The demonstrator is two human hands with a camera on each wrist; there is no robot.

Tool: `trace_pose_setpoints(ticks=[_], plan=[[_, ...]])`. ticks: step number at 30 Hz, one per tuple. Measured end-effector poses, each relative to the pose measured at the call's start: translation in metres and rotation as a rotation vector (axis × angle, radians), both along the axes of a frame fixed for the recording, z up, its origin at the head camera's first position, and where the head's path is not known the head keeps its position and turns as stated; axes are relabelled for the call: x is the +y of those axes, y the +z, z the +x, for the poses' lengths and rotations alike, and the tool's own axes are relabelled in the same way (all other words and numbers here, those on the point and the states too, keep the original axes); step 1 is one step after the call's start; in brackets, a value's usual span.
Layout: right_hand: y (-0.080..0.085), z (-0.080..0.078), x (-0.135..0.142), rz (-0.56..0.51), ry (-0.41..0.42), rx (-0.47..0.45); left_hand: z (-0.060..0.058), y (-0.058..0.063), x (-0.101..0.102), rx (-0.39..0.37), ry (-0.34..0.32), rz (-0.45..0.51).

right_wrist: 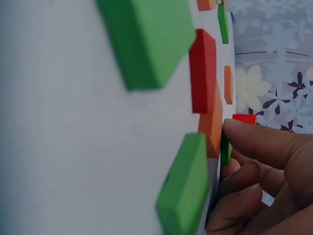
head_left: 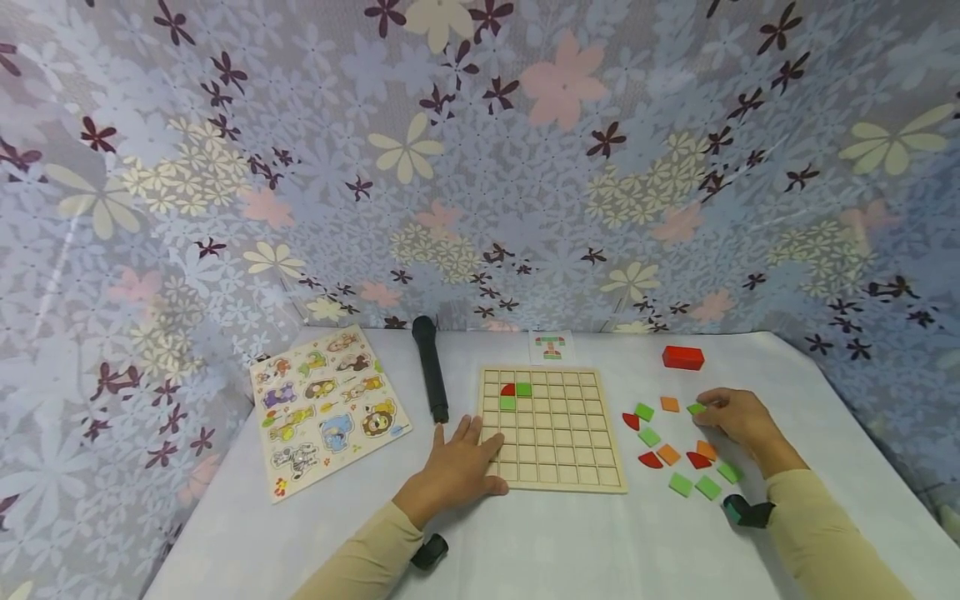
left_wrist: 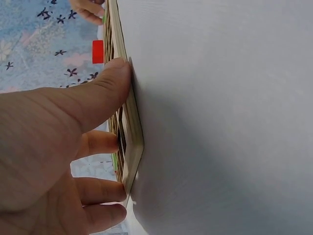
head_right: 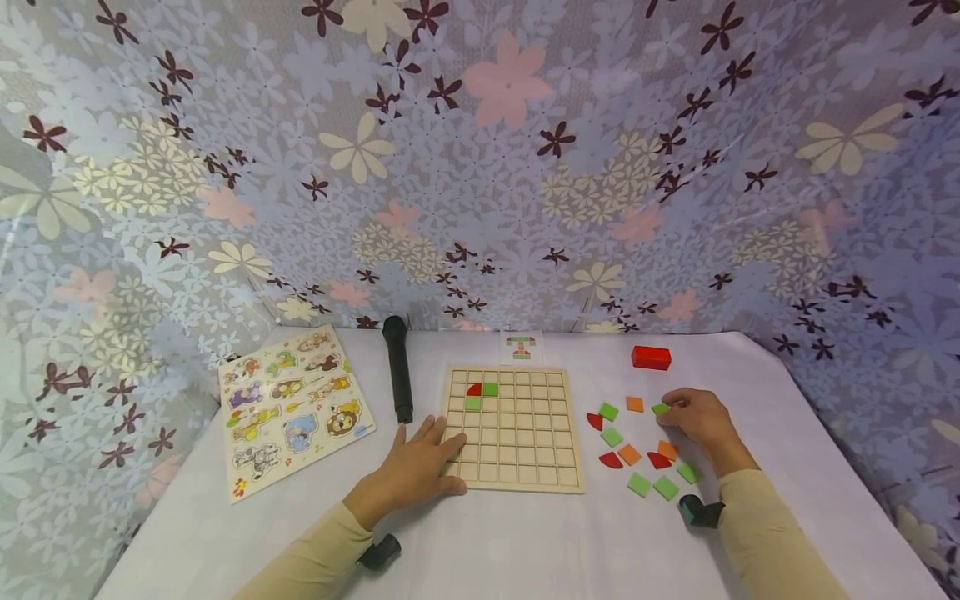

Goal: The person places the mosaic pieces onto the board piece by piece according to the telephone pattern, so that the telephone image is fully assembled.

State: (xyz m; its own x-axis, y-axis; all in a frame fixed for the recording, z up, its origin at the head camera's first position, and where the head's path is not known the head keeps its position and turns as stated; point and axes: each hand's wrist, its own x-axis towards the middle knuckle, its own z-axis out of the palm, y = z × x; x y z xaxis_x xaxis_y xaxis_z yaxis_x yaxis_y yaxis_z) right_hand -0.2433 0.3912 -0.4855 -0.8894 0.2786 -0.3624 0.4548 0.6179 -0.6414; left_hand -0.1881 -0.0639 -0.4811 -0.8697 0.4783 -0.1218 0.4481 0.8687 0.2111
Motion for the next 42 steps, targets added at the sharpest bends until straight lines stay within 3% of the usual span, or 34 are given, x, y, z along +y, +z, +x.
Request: trace_pose_setpoints(ticks=[12,18,25,29,32,35,42], plan=[[0.000,0.000,-0.004,0.031,0.054,0.035,0.001,0.004,-0.003,-0.008,0.000,0.013],[0.003,-0.003,-0.006,-0.135,0.020,0.148,0.000,0.005,-0.004,-0.022,0.003,0.007],[0.023,-0.015,-0.035,-0.398,0.014,0.287,0.001,0.005,-0.003,-0.016,-0.005,0.009],[0.034,-0.024,-0.061,-0.615,0.069,0.293,0.001,0.005,-0.003,-0.007,-0.008,0.007],[0.038,-0.031,-0.081,-0.718,0.098,0.274,0.001,0.005,-0.003,-0.004,-0.010,0.007],[0.037,-0.037,-0.099,-0.758,0.120,0.259,0.001,0.005,-0.002,-0.006,-0.010,0.008],[0.024,-0.048,-0.136,-0.701,0.194,0.230,0.003,0.006,-0.002,-0.018,-0.002,0.007]])
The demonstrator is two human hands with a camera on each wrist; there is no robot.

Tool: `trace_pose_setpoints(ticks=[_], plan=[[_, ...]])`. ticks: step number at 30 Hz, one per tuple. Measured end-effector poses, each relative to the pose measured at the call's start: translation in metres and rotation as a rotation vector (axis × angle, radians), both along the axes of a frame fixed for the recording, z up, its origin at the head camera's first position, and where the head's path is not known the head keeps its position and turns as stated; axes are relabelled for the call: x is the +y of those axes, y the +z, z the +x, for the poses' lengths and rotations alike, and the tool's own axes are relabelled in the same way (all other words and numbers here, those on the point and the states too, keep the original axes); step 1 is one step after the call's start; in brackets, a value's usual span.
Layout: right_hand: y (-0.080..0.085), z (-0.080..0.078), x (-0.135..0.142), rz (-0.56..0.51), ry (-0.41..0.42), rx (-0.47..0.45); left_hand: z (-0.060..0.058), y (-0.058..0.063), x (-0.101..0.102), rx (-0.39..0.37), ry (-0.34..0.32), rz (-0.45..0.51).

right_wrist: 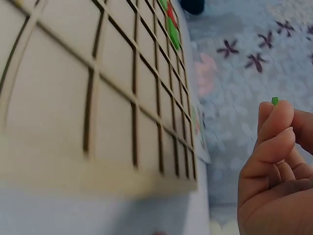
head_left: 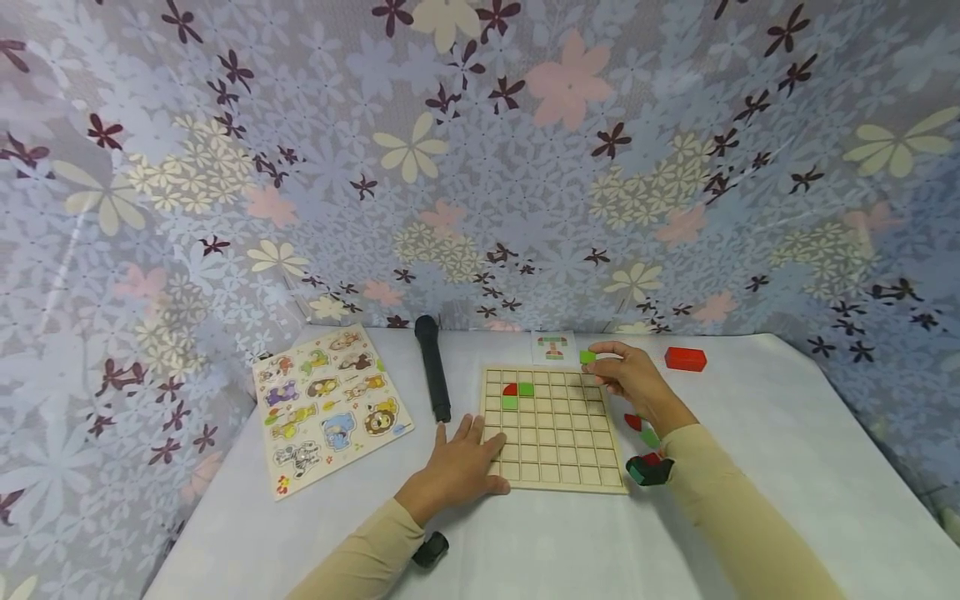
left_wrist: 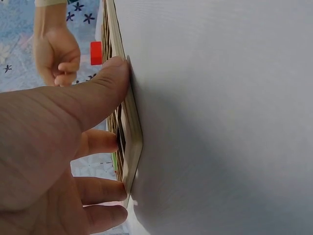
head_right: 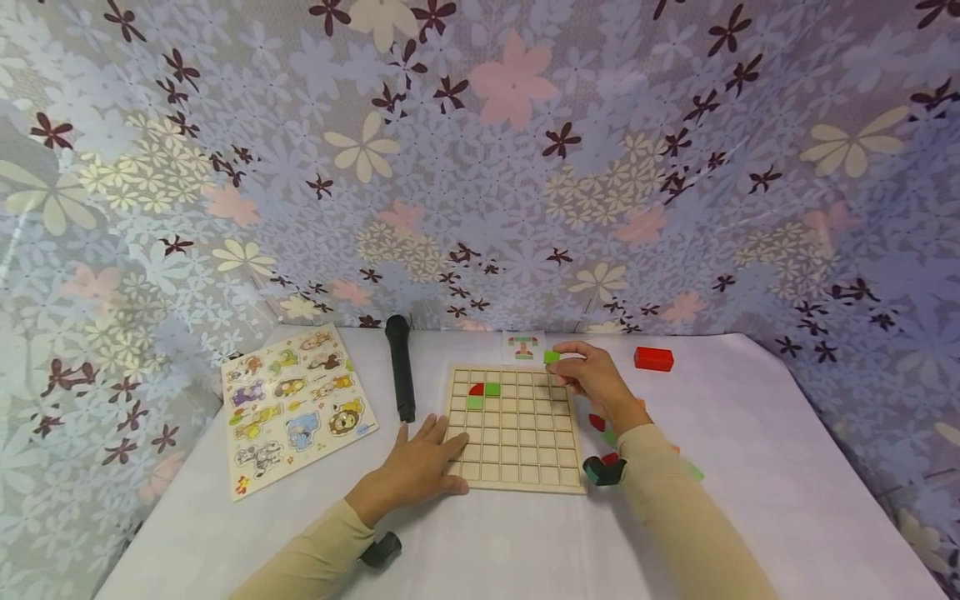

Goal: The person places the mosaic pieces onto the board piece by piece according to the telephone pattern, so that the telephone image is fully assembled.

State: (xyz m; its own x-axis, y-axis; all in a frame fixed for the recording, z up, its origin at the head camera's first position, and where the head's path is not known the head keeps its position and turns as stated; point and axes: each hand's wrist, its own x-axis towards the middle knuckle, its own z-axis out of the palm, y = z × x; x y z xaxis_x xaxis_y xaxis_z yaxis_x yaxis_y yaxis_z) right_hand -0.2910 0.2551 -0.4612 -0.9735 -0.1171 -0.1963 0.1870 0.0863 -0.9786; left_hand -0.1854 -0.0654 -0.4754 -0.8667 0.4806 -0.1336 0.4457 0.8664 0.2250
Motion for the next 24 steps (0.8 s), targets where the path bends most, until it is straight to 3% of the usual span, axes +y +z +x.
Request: trace_pose_setpoints(ticks=[16,24], plan=[[-0.021,-0.011,-0.052,0.115,0.125,-0.024,0.001,0.000,0.001,0.000,0.008,-0.004],[-0.025,-0.012,-0.062,0.257,0.154,-0.005,-0.002,-0.002,0.001,-0.002,0.010,-0.012]])
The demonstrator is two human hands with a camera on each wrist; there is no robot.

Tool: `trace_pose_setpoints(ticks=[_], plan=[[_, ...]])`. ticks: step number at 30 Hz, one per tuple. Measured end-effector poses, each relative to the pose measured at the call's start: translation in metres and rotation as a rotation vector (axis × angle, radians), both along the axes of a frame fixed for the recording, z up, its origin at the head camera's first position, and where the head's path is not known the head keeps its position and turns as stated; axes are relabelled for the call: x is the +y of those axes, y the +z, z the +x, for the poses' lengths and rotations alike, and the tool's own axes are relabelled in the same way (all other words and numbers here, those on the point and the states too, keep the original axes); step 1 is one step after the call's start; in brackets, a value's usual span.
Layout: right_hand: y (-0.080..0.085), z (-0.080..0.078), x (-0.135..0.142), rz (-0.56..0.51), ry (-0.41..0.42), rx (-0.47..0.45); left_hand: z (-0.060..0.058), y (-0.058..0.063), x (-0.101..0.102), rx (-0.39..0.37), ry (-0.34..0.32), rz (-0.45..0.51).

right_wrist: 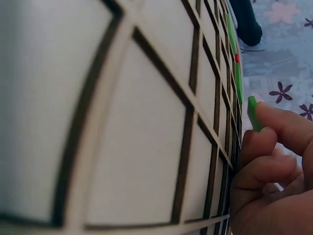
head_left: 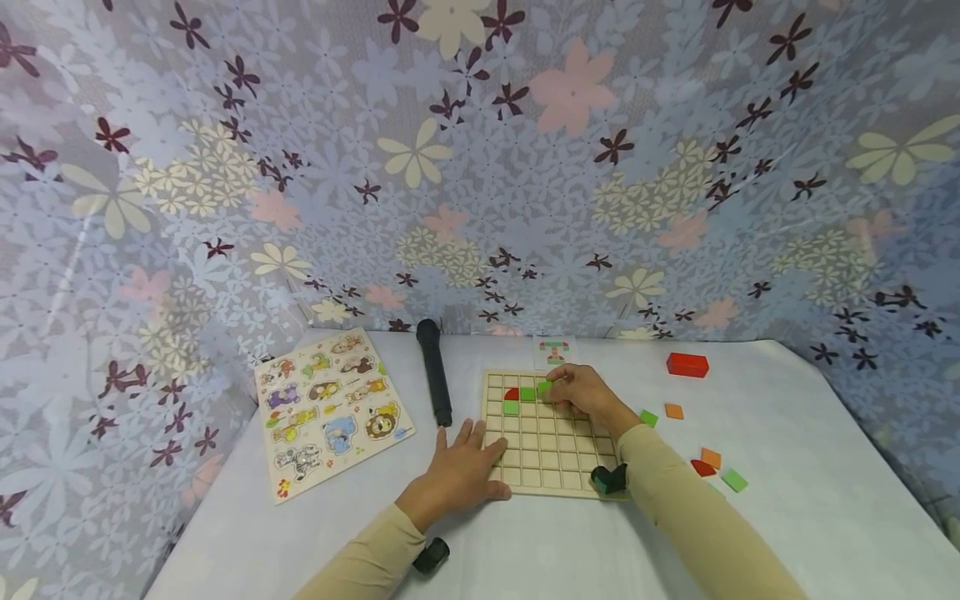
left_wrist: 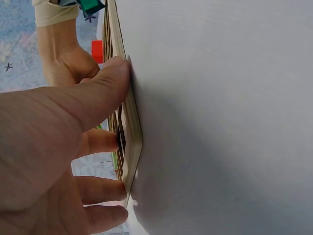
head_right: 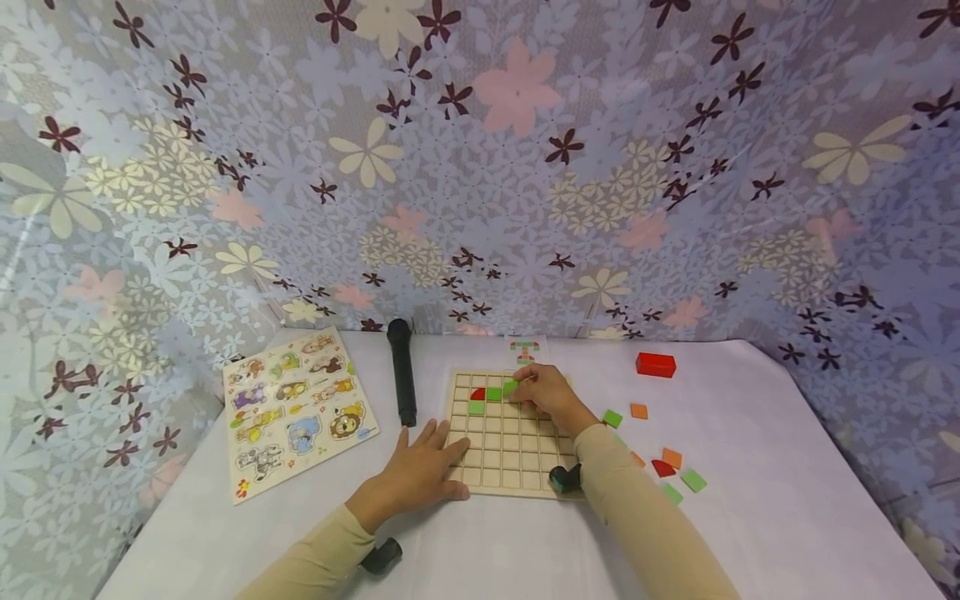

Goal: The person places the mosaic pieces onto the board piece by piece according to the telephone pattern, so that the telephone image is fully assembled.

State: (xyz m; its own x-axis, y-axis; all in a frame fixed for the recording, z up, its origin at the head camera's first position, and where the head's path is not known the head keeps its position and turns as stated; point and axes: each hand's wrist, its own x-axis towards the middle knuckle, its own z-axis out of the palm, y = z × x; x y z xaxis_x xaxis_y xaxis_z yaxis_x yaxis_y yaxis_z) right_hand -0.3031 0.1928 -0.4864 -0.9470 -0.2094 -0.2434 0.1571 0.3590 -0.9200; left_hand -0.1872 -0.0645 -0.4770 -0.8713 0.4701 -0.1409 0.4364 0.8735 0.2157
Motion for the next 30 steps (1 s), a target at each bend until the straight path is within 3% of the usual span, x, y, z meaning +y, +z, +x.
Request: trace_pose_setpoints(ticks=[9,23,26,30], plan=[[-0.003,0.001,-0.005,0.179,0.022,0.085,-0.001,-0.004,0.000,0.012,-0.012,-0.004],[-0.003,-0.001,-0.006,0.248,0.043,0.122,0.000,-0.001,0.000,0.016,-0.007,0.007],[0.004,0.001,-0.002,0.244,0.046,0.128,0.000,-0.001,0.000,0.011,-0.006,0.008],[0.030,0.007,0.015,0.119,0.005,0.172,-0.001,-0.001,-0.001,0.012,-0.010,0.006]])
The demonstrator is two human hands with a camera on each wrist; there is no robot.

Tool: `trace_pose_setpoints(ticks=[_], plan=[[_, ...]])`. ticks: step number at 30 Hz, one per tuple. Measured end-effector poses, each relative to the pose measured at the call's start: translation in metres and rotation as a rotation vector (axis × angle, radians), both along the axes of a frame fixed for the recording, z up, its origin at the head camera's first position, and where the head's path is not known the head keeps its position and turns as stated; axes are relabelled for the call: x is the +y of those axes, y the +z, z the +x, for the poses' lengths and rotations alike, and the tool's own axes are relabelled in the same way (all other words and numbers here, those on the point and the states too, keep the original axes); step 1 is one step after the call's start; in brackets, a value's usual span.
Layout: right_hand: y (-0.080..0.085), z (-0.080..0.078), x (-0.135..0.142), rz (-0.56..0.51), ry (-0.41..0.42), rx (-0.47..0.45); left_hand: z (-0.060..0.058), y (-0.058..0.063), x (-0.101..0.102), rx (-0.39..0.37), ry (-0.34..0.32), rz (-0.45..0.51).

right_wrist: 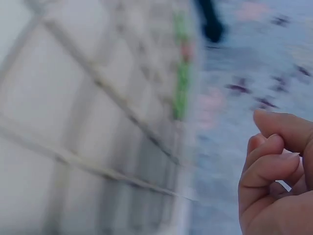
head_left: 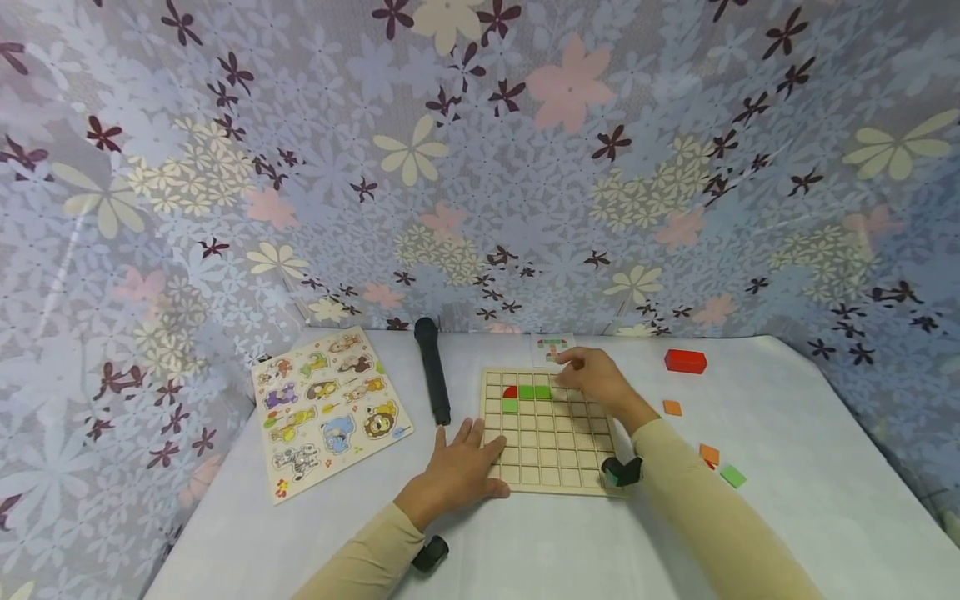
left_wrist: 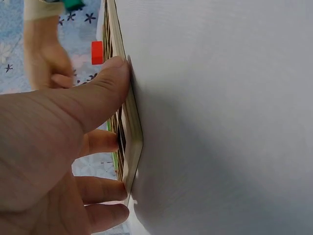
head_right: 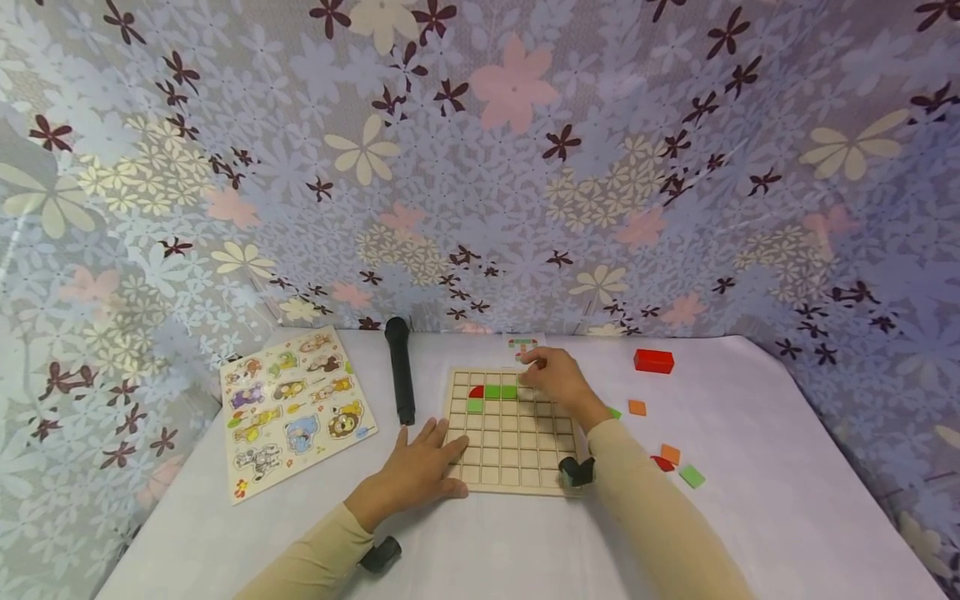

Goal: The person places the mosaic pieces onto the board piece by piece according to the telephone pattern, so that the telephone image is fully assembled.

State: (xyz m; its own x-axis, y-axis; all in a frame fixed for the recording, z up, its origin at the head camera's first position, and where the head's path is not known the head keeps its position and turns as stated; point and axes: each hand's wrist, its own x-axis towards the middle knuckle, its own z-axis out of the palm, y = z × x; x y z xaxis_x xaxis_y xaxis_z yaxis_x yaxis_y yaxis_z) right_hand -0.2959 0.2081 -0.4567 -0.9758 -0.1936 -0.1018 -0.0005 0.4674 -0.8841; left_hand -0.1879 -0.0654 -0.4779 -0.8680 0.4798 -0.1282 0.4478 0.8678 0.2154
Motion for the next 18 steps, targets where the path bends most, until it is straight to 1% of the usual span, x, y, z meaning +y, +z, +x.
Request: trace_pose_setpoints(ticks=[2,4,7,9,11,13,15,18], plan=[[0.016,0.007,0.015,-0.092,-0.022,0.018,0.000,-0.001,0.000,0.001,-0.004,-0.002],[0.032,0.015,0.033,-0.155,-0.046,0.033,0.000,-0.002,0.000,0.003,-0.006,-0.004],[0.051,0.030,0.066,-0.177,-0.081,0.034,0.000,-0.001,0.001,0.002,-0.010,0.002],[0.056,0.040,0.089,-0.161,-0.104,0.023,0.000,-0.001,0.002,-0.001,-0.012,0.003],[0.055,0.048,0.111,-0.130,-0.129,0.001,0.000,0.000,0.002,-0.001,-0.014,0.002],[0.050,0.055,0.128,-0.105,-0.149,-0.028,0.000,-0.001,0.002,-0.002,-0.012,-0.002],[0.040,0.060,0.140,-0.087,-0.169,-0.057,0.000,0.000,0.001,-0.005,-0.008,0.000],[0.020,0.064,0.147,-0.078,-0.190,-0.111,0.001,-0.001,0.000,-0.008,-0.006,0.010]])
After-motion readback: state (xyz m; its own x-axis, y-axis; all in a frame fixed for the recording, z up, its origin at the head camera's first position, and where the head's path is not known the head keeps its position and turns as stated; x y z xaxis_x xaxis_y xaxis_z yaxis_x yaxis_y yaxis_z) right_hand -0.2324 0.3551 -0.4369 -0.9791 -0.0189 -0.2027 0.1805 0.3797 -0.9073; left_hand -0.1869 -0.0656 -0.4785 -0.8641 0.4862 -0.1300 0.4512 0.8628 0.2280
